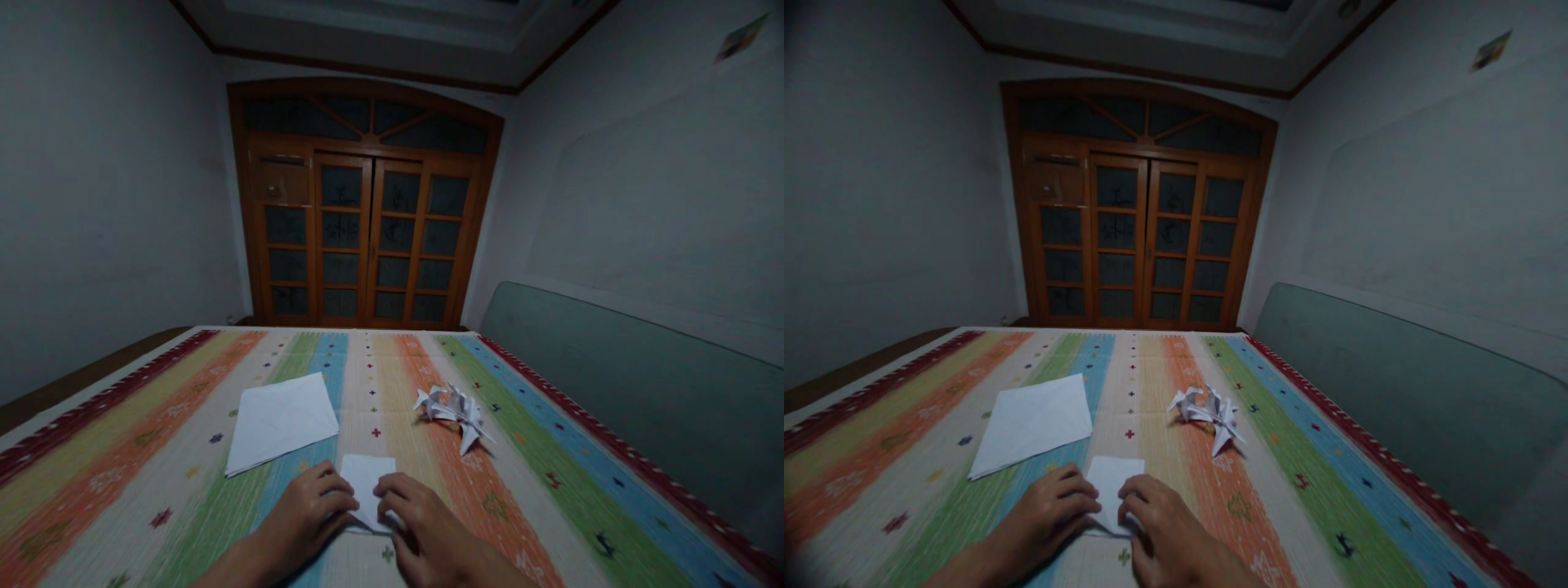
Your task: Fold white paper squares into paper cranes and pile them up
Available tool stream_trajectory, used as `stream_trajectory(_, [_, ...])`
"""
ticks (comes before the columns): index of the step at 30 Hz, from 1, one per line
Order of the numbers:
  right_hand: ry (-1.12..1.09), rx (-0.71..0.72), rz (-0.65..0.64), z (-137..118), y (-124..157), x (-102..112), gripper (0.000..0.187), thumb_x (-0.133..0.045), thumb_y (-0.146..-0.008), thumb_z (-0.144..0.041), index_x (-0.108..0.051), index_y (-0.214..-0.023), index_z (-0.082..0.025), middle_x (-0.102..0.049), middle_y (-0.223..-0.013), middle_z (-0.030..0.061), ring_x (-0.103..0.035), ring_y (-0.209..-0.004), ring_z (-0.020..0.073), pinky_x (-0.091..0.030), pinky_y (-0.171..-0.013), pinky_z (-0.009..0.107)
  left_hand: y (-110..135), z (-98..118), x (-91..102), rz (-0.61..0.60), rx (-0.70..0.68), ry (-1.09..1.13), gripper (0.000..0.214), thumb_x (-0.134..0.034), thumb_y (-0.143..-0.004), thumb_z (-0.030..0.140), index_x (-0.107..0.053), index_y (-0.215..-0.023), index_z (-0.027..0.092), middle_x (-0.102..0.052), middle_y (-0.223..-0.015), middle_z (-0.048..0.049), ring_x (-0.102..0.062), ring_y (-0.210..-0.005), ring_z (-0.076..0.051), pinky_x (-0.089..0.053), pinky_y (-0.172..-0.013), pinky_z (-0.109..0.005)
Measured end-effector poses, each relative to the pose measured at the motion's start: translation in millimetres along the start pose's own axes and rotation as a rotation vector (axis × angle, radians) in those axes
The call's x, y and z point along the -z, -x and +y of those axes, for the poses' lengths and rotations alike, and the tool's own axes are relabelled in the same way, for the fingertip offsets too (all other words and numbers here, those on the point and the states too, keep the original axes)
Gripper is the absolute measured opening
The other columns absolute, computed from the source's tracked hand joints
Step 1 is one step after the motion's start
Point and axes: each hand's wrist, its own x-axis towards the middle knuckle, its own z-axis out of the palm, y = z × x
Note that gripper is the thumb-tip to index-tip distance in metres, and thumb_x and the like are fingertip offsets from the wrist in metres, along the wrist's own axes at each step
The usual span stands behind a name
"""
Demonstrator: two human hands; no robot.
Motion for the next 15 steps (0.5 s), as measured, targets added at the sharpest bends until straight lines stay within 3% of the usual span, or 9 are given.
stream_trajectory(5, [0.016,-0.069,-0.001,2,1,-1,0.029,-0.066,-0.078,-0.014,-0.067,-0.106,-0.019,-0.066,-0.126,0.0125,-0.063,-0.116,0.0265,-0.050,-0.102,0.035,-5,12,6.0,-0.016,-0.020,-0.019,0.021,-0.053,-0.105,0.023,-0.073,-0.097,0.023,-0.077,-0.093,-0.0069,-0.066,-0.086,-0.024,-0.053,-0.078,-0.036])
stream_trajectory(8, [0.019,-0.089,0.011,1,0,-1,0.014,-0.067,-0.087,-0.018,-0.069,-0.100,-0.020,-0.068,-0.122,0.0109,-0.064,-0.113,0.0248,-0.051,-0.098,0.034,-6,15,7.5,-0.006,-0.005,0.016,0.022,-0.052,-0.105,0.025,-0.070,-0.093,0.022,-0.075,-0.087,-0.0062,-0.064,-0.082,-0.023,-0.052,-0.075,-0.034])
stream_trajectory(11, [0.008,-0.061,0.054,1,0,-2,0.011,-0.063,-0.090,-0.015,-0.070,-0.097,-0.019,-0.069,-0.115,0.0101,-0.065,-0.107,0.0231,-0.052,-0.094,0.033,-4,11,4.2,0.022,0.024,0.060,0.026,-0.051,-0.107,0.030,-0.069,-0.090,0.021,-0.072,-0.082,-0.0057,-0.064,-0.080,-0.022,-0.050,-0.073,-0.032])
stream_trajectory(15, [0.022,-0.056,0.105,3,-1,-5,0.011,-0.062,-0.090,-0.013,-0.071,-0.094,-0.018,-0.069,-0.105,0.0094,-0.065,-0.099,0.0225,-0.052,-0.087,0.032,2,5,-2.9,0.034,0.131,0.158,0.020,-0.052,-0.106,0.030,-0.070,-0.103,0.022,-0.074,-0.088,-0.0048,-0.067,-0.084,-0.022,-0.051,-0.077,-0.031])
